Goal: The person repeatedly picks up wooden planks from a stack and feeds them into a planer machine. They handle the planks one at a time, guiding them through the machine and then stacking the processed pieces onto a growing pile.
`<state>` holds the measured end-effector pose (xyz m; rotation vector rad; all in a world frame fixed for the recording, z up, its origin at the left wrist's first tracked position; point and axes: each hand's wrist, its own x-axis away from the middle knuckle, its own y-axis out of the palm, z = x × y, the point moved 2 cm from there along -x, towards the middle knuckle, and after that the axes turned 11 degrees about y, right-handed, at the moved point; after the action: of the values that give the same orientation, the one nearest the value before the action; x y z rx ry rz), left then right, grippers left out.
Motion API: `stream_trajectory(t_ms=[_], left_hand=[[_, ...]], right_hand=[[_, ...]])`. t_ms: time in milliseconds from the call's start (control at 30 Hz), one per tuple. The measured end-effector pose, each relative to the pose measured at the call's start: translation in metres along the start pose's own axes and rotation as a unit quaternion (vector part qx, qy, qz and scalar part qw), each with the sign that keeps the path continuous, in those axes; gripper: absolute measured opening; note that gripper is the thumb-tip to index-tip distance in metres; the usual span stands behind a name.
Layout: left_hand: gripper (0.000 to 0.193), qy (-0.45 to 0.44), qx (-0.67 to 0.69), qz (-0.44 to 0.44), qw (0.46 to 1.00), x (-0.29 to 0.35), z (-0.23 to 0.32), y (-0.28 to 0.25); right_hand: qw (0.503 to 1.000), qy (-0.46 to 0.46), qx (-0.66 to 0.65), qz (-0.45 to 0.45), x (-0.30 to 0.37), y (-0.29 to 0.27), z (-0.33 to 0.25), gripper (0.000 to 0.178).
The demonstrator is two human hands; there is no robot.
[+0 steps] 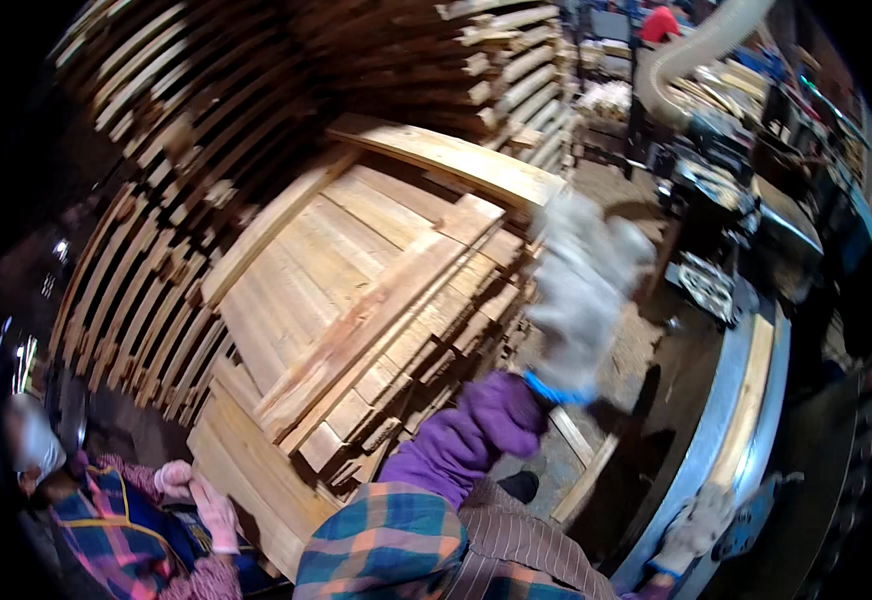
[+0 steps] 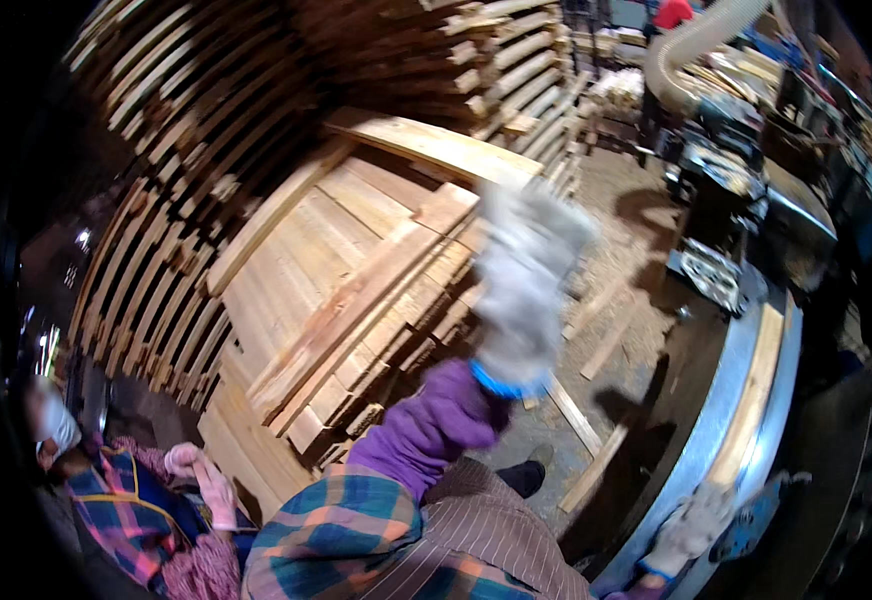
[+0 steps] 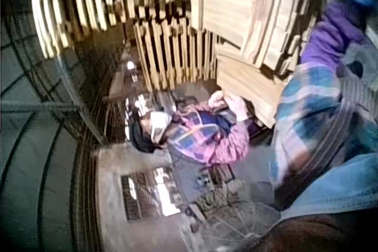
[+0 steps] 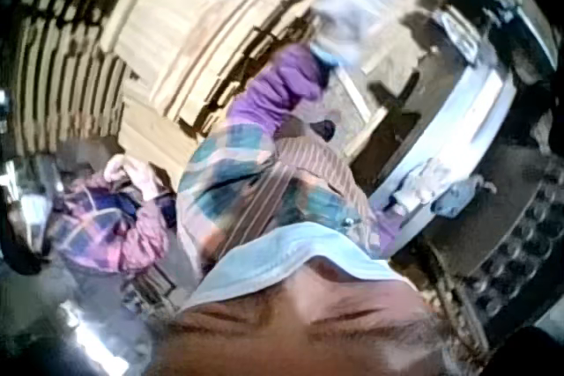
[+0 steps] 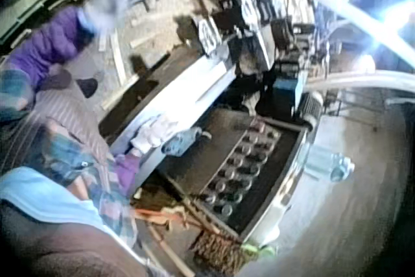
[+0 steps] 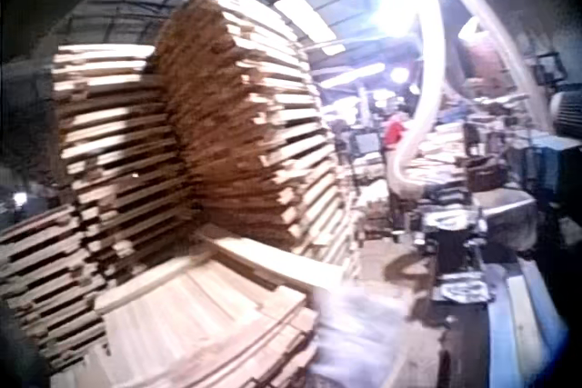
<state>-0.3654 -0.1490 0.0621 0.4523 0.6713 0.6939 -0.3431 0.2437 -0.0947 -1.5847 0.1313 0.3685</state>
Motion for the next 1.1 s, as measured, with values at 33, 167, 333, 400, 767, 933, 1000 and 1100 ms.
stream_trajectory(t_ms=[33,167,333,400,767,933,1000,1100], left_hand=[[0.081,0.091,-0.050,0.058,0.993,-0.037,0.035,-0.021],[0.093,0.072,-0.436,0.405,0.801,-0.172,0.122,-0.103],[0.070,-0.137,-0.364,0.376,0.841,-0.200,0.099,-0.142],[0.068,-0.114,-0.304,0.355,0.877,-0.208,0.093,-0.154],[0.027,0.254,-0.207,-0.144,0.934,-0.034,0.026,-0.016],[0.039,0.010,-0.182,-0.268,0.946,0.117,-0.014,0.047],[0.043,-0.216,0.059,-0.178,0.958,0.164,-0.054,0.062],[0.058,-0.408,-0.001,-0.111,0.906,0.212,-0.110,0.059]], right_hand=[[0.999,-0.007,-0.034,0.032,-0.034,0.026,0.011,0.036],[0.998,0.002,-0.055,0.035,-0.177,0.100,0.005,0.036],[0.999,0.005,-0.041,-0.012,-0.281,0.164,0.019,0.039],[0.999,-0.007,-0.033,-0.001,-0.305,0.158,0.007,0.038],[0.781,-0.280,-0.541,-0.137,-0.150,-0.176,-0.189,0.082],[0.887,-0.188,-0.421,-0.007,-0.039,-0.133,-0.106,0.088],[0.899,-0.039,-0.427,-0.092,0.008,-0.122,-0.062,0.085],[0.902,0.085,-0.411,-0.101,0.084,-0.094,-0.009,0.083]])
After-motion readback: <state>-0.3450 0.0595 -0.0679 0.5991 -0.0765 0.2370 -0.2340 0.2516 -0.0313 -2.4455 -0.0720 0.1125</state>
